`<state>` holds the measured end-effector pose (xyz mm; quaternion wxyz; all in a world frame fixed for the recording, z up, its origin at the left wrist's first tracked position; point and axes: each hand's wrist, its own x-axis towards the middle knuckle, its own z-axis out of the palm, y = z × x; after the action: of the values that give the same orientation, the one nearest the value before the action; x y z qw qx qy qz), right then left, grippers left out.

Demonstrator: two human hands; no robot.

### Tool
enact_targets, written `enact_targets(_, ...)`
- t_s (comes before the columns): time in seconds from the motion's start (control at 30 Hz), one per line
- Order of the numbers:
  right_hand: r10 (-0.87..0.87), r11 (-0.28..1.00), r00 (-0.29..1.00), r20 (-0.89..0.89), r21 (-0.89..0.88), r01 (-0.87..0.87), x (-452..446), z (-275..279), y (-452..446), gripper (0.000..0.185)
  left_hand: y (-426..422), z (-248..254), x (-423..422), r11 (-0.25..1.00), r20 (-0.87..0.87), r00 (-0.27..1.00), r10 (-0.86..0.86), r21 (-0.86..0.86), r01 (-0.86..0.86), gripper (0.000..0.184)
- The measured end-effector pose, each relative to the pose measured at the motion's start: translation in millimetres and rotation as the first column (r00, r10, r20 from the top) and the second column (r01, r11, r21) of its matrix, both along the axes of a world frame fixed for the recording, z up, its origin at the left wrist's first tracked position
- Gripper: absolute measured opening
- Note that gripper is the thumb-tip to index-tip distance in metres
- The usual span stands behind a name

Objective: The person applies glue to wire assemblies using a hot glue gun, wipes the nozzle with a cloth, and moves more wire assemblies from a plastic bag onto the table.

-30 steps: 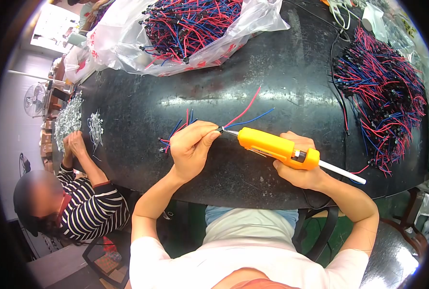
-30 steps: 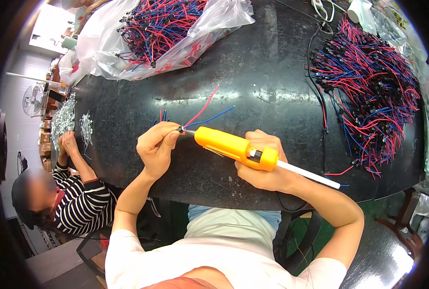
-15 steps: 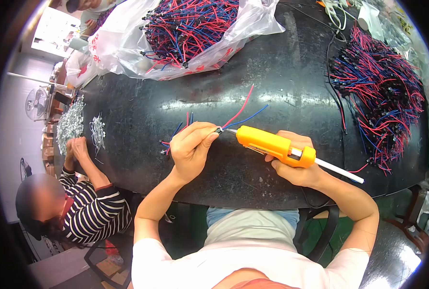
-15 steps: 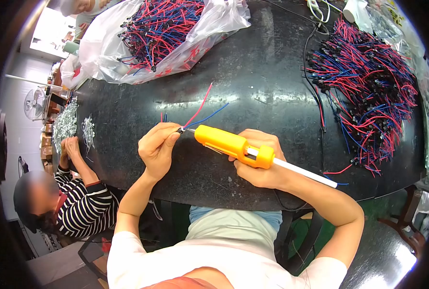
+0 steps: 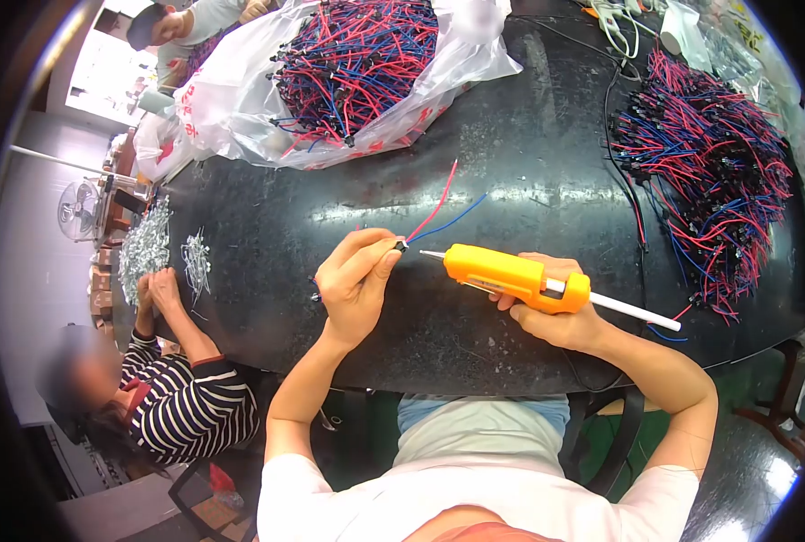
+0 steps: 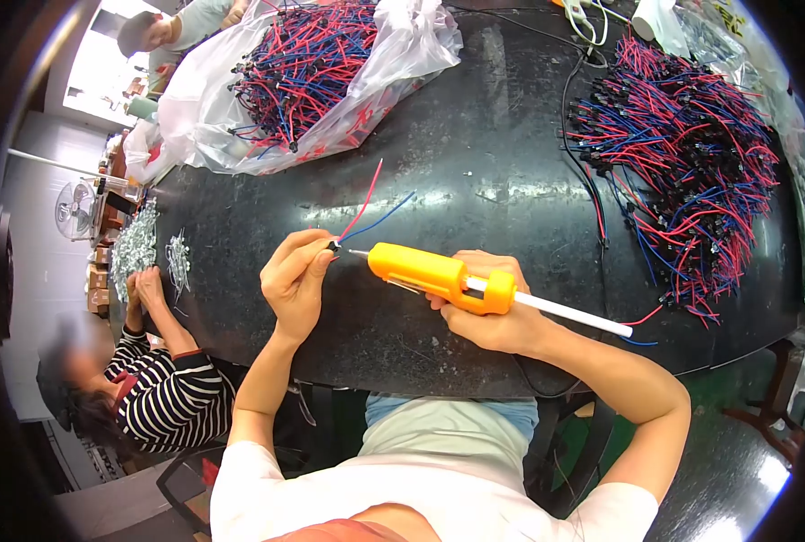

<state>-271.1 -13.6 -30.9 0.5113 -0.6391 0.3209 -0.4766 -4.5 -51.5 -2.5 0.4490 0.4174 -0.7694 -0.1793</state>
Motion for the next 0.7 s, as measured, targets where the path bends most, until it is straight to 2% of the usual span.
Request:
enact_targets(0.07, 0.003, 0.996, 0.996, 0.091, 0.091, -0.012, -1, -1, 2, 0.019, -1, 12, -1, 0.999, 0.03, 1.0, -0.001, -0.047, 0.002, 0.012)
enact_targets(0.13, 0.014, 0.995, 0.996, 0.093, 0.096, -0.023, -3, -1, 1, 0.02, -5, 30, 0, 0.99, 0.084, 0.996, -0.006, -0.138, 0.017, 0.015)
enact_targets(0.23, 0.007, 0.992, 0.997, 0.083, 0.125, -0.017, -2, -1, 2, 0.019, -26, 63, 4, 0.922, 0.255, 0.964, 0.083, -0.386, 0.023, 0.024)
enact_targets(0.27, 0.001, 0.986, 0.996, 0.091, 0.164, -0.016, -2, 3, 3, 0.019, -44, 74, 7, 0.86, 0.28, 0.952, 0.122, -0.509, 0.04, 0.023)
enact_targets(0.33, -0.01, 0.976, 0.994, 0.108, 0.215, -0.013, -1, 1, 5, 0.019, -80, 97, 14, 0.787, 0.31, 0.909, 0.278, -0.616, -0.031, 0.021)
enact_targets(0.37, -0.019, 0.974, 0.993, 0.119, 0.224, -0.009, -1, -3, 6, 0.019, -102, 107, 22, 0.74, 0.356, 0.863, 0.357, -0.672, -0.029, 0.026)
enact_targets(0.47, -0.028, 0.969, 0.992, 0.124, 0.247, -0.004, -1, -1, 6, 0.02, -111, 117, 31, 0.706, 0.417, 0.679, 0.605, -0.675, -0.214, 0.032)
enact_targets(0.5, -0.025, 0.966, 0.992, 0.122, 0.259, -0.008, -2, -1, 6, 0.02, -95, 116, 28, 0.771, 0.364, 0.768, 0.527, -0.586, -0.25, 0.033)
enact_targets(0.6, -0.028, 0.959, 0.991, 0.129, 0.284, -0.01, 0, 1, 6, 0.017, -53, 91, 47, 0.914, 0.366, 0.879, 0.306, -0.372, -0.164, 0.029)
enact_targets(0.67, -0.019, 0.964, 0.993, 0.12, 0.265, -0.013, 0, 1, 5, 0.015, -29, 70, 77, 0.978, 0.512, 0.843, 0.168, -0.193, -0.077, 0.028)
enact_targets(0.7, -0.015, 0.968, 0.994, 0.11, 0.25, -0.013, 0, 1, 4, 0.013, -18, 60, 91, 0.991, 0.582, 0.803, 0.129, -0.1, -0.086, 0.028)
